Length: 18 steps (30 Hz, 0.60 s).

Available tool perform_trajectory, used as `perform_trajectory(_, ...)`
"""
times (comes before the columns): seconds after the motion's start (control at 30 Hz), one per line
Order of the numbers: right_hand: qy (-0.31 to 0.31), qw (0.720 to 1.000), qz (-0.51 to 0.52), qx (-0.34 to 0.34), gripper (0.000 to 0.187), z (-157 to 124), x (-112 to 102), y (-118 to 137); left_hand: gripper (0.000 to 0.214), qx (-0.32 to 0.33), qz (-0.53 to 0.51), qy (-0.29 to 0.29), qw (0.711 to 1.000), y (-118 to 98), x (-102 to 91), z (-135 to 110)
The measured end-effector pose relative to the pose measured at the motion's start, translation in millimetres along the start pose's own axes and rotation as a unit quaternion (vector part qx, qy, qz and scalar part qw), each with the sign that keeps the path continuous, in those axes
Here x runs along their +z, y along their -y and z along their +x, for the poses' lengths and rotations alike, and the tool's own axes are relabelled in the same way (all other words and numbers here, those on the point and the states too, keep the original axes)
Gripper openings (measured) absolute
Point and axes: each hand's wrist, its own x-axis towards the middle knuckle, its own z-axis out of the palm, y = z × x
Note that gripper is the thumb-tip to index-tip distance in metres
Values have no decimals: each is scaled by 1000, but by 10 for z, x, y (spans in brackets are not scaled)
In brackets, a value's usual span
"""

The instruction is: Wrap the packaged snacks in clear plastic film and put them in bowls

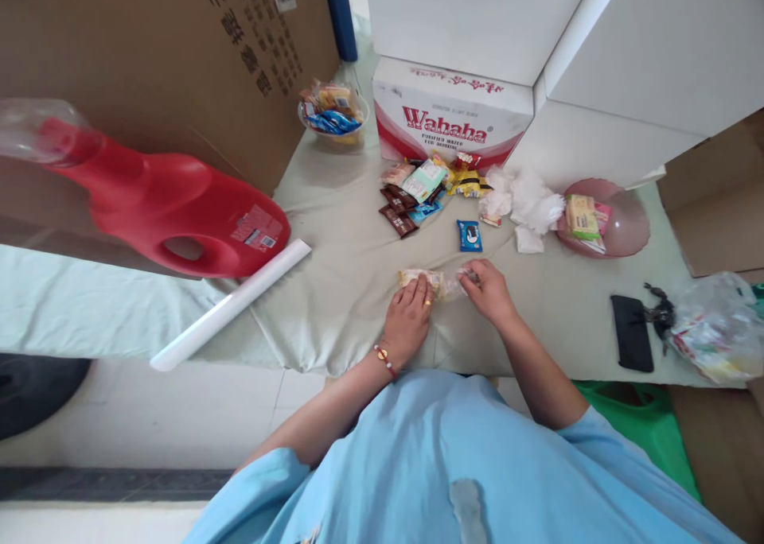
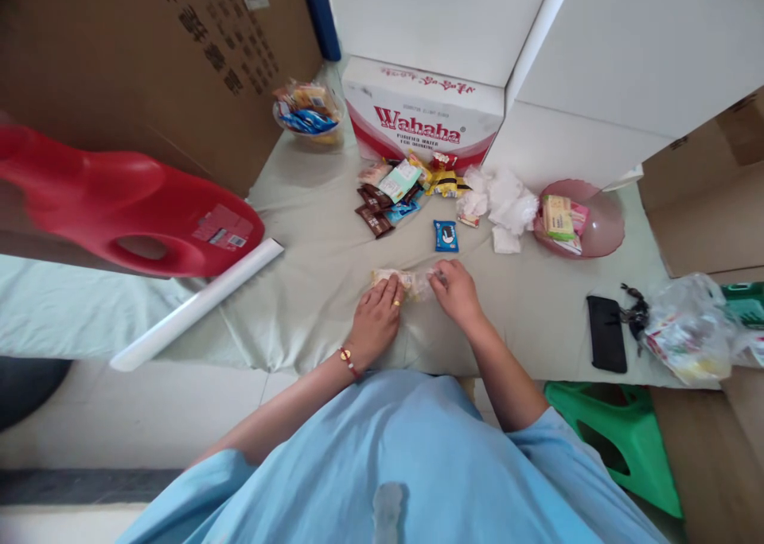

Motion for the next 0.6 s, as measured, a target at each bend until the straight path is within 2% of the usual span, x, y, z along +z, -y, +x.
perform_trajectory(0.07, 41, 999, -3, -14, 16, 128, 36, 208, 58, 8, -1, 2, 1000, 0, 10, -1)
perform_trajectory(0.17, 99, 992, -62, -42, 13, 291, 214, 553, 54, 3, -16, -11, 1000, 17, 17, 14)
perform_trajectory(0.27, 134, 984, -102, -51, 22, 329, 407, 795, 50, -4, -80, -26, 996, 142, -21, 23)
perform_trajectory(0.33, 130, 982, -110, -81, 27, 276, 473, 860, 46, -1, -160, -37, 986, 297, -86, -16)
perform_trajectory(0.4, 121, 977, -124, -123, 31, 181, 495, 868, 39, -21, -240, -73, 968, 477, -170, -107)
perform_trajectory(0.5, 115, 967, -170, -154, 47, 34, 531, 844, 27, -111, -296, -155, 936, 715, -278, -281)
perform_trajectory(0.57, 113, 963, -193, -150, 60, -19, 591, 832, 25, -163, -310, -176, 920, 821, -315, -368)
perform_trajectory(0.6, 112, 963, -199, -144, 61, -26, 627, 827, 22, -182, -313, -177, 915, 856, -323, -398)
